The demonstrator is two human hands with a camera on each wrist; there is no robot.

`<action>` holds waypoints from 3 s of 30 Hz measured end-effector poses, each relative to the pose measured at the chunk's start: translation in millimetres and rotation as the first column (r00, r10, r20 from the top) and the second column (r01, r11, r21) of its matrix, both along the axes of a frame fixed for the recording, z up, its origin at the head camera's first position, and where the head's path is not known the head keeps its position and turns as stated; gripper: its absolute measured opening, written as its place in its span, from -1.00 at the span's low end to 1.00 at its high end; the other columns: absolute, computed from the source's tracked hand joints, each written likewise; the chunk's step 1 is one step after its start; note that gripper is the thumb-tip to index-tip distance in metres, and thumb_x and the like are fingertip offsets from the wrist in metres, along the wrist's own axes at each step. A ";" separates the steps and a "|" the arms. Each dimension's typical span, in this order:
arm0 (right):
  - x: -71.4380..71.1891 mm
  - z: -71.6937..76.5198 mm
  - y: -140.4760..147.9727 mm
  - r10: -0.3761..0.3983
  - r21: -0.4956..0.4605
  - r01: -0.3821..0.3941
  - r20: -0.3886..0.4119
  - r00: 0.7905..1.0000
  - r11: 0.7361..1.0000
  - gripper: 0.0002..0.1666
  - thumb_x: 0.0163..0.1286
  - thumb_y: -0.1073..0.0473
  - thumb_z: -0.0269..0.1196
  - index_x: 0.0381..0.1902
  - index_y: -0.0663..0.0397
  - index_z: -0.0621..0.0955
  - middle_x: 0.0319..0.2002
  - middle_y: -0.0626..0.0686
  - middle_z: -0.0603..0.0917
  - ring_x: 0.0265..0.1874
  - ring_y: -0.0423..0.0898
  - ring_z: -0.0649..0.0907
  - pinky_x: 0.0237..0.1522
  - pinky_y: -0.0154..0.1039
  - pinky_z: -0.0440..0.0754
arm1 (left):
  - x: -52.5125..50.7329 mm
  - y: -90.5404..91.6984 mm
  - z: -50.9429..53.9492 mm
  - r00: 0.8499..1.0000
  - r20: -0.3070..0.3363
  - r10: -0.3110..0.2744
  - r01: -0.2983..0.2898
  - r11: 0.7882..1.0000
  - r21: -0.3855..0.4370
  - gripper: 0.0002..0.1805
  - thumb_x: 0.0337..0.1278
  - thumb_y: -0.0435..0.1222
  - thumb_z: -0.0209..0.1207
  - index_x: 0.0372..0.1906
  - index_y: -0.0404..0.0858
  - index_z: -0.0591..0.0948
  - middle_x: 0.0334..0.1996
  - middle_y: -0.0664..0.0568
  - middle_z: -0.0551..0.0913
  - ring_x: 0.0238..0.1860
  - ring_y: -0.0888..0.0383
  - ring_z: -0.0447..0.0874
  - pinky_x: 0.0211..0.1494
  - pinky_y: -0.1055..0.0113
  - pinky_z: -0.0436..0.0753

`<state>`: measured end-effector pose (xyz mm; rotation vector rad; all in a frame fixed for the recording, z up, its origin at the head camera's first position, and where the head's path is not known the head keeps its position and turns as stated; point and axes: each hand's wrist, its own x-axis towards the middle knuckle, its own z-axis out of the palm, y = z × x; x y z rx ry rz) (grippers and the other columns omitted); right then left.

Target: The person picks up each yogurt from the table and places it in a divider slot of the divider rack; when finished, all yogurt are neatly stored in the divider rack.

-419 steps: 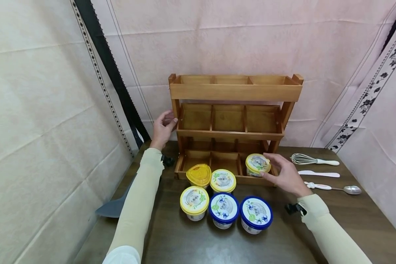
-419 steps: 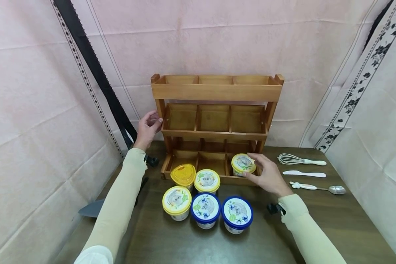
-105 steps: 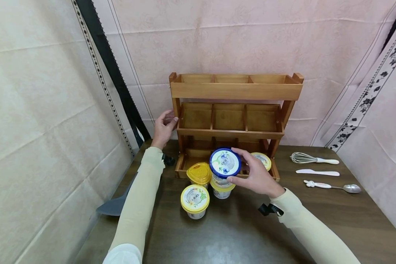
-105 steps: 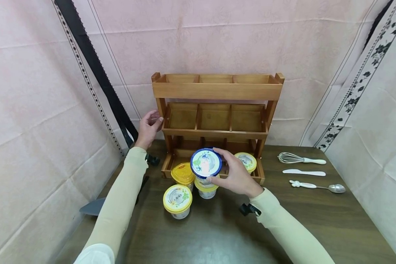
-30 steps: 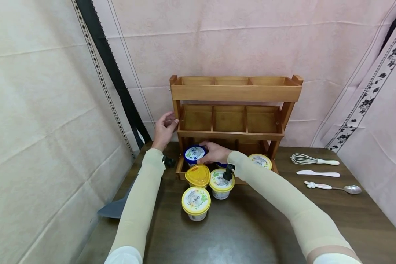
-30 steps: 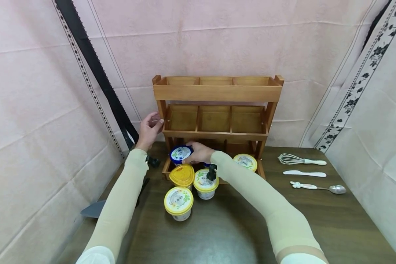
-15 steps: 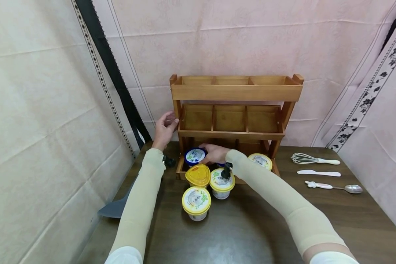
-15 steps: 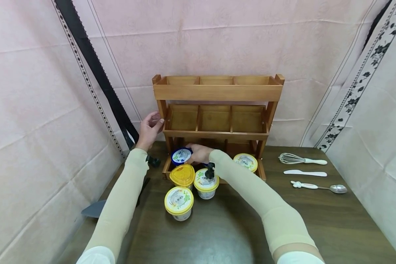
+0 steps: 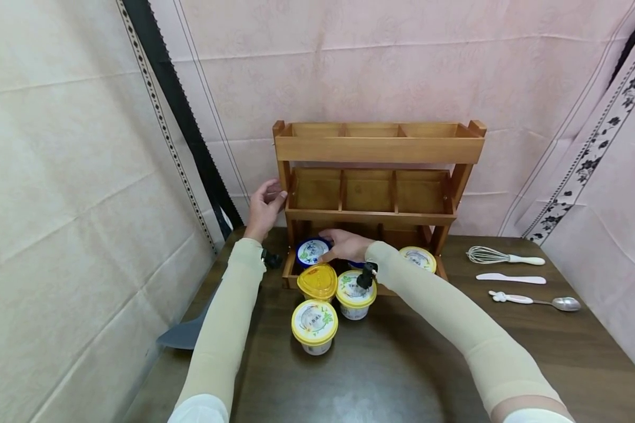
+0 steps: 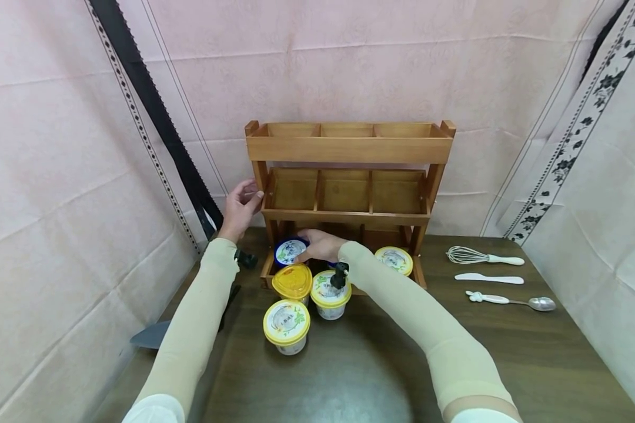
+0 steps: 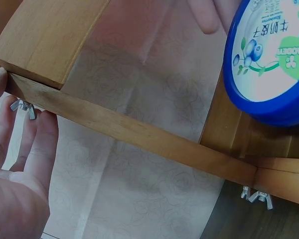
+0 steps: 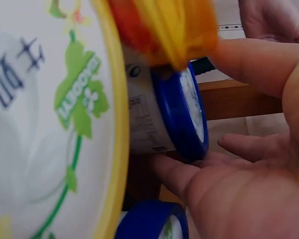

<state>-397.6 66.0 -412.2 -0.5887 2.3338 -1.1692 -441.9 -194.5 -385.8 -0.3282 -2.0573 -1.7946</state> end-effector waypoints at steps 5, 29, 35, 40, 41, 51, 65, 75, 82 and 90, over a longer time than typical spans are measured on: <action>1.9 2.6 4.4 0.015 -0.023 -0.015 0.001 1.000 1.000 0.08 0.37 0.10 0.50 0.67 0.09 0.18 0.67 0.14 0.22 0.66 0.13 0.22 0.67 0.10 0.22 | -0.7 -0.2 -1.0 1.000 0.008 -0.004 0.004 1.000 -0.004 -0.56 0.47 -0.13 0.30 0.37 0.03 0.60 0.20 -0.05 0.64 0.22 0.00 0.67 0.29 0.05 0.74; 27.7 1.3 33.6 0.056 -0.191 -0.059 -0.020 0.998 0.980 -0.08 0.44 0.03 0.45 0.63 -0.03 0.28 0.67 0.09 0.24 0.68 0.09 0.21 0.68 0.14 0.16 | -1.0 -0.7 -0.6 1.000 -0.027 0.000 -0.001 1.000 -0.009 -0.57 0.49 -0.12 0.29 0.36 -0.01 0.60 0.17 -0.05 0.64 0.21 0.02 0.65 0.32 0.08 0.71; 37.3 2.1 41.9 0.022 -0.184 -0.036 -0.073 0.997 0.982 -0.13 0.39 -0.11 0.48 0.55 -0.18 0.38 0.61 0.08 0.35 0.62 0.09 0.33 0.64 0.19 0.26 | -3.8 -1.8 -2.3 0.999 -0.033 0.001 -0.001 1.000 -0.003 -0.57 0.48 -0.14 0.30 0.36 -0.03 0.60 0.16 -0.07 0.64 0.21 0.03 0.66 0.32 0.09 0.70; 46.7 4.2 51.5 0.002 -0.206 -0.024 -0.108 0.994 0.978 -0.14 0.39 -0.17 0.46 0.54 -0.22 0.39 0.56 0.12 0.41 0.56 0.10 0.41 0.60 0.22 0.32 | -2.9 -0.3 -2.0 1.000 -0.022 0.004 -0.004 1.000 -0.003 -0.56 0.49 -0.16 0.29 0.38 -0.04 0.59 0.19 -0.07 0.64 0.22 0.01 0.66 0.31 0.08 0.71; 48.9 4.2 53.5 -0.004 -0.214 -0.022 -0.118 0.993 0.977 -0.15 0.40 -0.16 0.46 0.54 -0.20 0.39 0.55 0.14 0.43 0.55 0.12 0.42 0.59 0.24 0.33 | -2.7 0.1 -2.0 1.000 -0.018 0.005 -0.005 1.000 -0.005 -0.55 0.49 -0.16 0.29 0.39 -0.04 0.58 0.20 -0.07 0.63 0.22 0.01 0.65 0.32 0.07 0.70; 70.8 -8.0 71.7 -0.048 -0.230 -0.005 -0.223 0.974 0.973 -0.20 0.45 -0.10 0.43 0.53 -0.13 0.40 0.48 0.17 0.51 0.49 0.18 0.49 0.50 0.25 0.46 | -0.6 -0.1 -2.1 1.000 -0.010 0.003 -0.003 1.000 0.002 -0.55 0.48 -0.14 0.29 0.38 -0.02 0.59 0.19 -0.07 0.62 0.20 0.02 0.65 0.29 0.09 0.74; 96.0 -24.3 98.3 -0.127 -0.278 0.051 -0.262 0.957 0.959 -0.28 0.47 0.03 0.43 0.45 0.17 0.47 0.44 0.27 0.53 0.45 0.29 0.51 0.39 0.29 0.56 | -3.3 3.7 0.5 1.000 -0.014 -0.005 0.005 0.999 0.032 -0.53 0.48 -0.28 0.28 0.40 -0.21 0.56 0.13 -0.07 0.64 0.11 0.11 0.65 0.09 0.35 0.77; 109.1 -37.2 116.7 -0.170 -0.247 0.090 -0.326 0.930 0.965 -0.31 0.44 0.03 0.45 0.40 0.18 0.51 0.36 0.27 0.60 0.35 0.32 0.58 0.37 0.28 0.58 | -3.1 3.3 -0.1 0.999 -0.042 0.003 -0.003 1.000 0.017 -0.55 0.47 -0.16 0.30 0.37 -0.09 0.60 0.17 -0.09 0.65 0.16 0.05 0.67 0.17 0.25 0.78; 114.3 -50.1 122.3 -0.169 -0.235 0.097 -0.308 0.936 0.967 -0.24 0.39 0.03 0.50 0.42 0.18 0.49 0.36 0.23 0.60 0.35 0.27 0.59 0.35 0.24 0.61 | -2.7 4.2 1.5 0.999 -0.045 0.000 0.001 1.000 0.009 -0.56 0.48 -0.15 0.29 0.37 -0.05 0.60 0.18 -0.07 0.65 0.17 0.04 0.68 0.17 0.20 0.79; 111.1 -58.5 118.7 -0.145 -0.222 0.082 -0.284 0.948 0.972 -0.08 0.36 0.01 0.52 0.53 0.16 0.37 0.42 0.22 0.54 0.34 0.19 0.62 0.31 0.13 0.67 | -7.7 6.5 6.5 0.999 -0.047 0.003 -0.003 1.000 0.012 -0.56 0.48 -0.16 0.29 0.37 -0.05 0.60 0.19 -0.08 0.65 0.18 0.04 0.67 0.19 0.20 0.78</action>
